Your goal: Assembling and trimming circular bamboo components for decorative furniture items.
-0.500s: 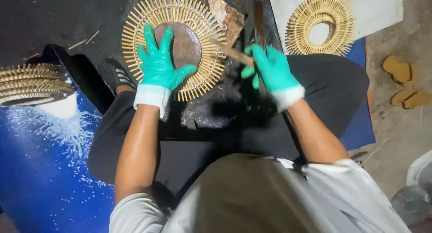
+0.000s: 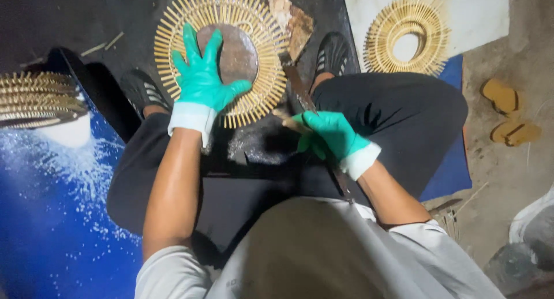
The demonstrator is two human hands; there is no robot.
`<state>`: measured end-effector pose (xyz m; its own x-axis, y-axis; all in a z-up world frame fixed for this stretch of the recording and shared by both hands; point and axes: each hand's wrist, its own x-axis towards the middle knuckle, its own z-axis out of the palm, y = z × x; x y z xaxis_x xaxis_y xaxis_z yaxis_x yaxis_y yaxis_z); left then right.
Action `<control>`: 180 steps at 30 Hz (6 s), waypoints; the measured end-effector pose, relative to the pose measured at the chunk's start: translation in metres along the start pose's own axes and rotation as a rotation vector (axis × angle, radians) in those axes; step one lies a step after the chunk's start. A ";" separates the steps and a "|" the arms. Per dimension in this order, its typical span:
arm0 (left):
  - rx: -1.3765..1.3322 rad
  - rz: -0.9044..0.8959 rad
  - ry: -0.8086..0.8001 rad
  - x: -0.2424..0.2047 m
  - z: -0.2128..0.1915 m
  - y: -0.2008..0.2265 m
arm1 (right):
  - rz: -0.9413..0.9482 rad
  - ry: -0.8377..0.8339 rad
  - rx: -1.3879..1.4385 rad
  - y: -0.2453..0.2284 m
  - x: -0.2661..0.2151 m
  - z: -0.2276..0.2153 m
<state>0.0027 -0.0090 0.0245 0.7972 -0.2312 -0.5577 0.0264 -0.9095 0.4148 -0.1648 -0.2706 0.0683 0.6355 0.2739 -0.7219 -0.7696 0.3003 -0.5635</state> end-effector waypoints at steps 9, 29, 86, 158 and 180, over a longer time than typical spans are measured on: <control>0.016 0.313 0.233 0.018 0.023 -0.030 | 0.019 0.011 0.185 0.034 0.013 -0.016; -0.028 0.081 0.152 0.003 0.013 -0.002 | -0.194 0.311 -0.006 -0.028 -0.013 0.006; 0.001 0.250 0.189 0.014 0.012 0.000 | -0.786 0.091 -0.674 -0.097 0.046 -0.004; 0.069 0.256 -0.014 -0.001 0.009 -0.006 | -0.462 0.656 -0.851 -0.099 0.074 -0.085; 0.032 0.236 0.114 0.001 0.019 -0.015 | -0.543 0.620 -1.015 -0.040 0.159 -0.118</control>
<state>-0.0084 -0.0021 0.0041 0.8420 -0.3994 -0.3627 -0.1859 -0.8459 0.4999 -0.0406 -0.3470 -0.0719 0.9532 -0.2092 -0.2182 -0.3023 -0.6545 -0.6931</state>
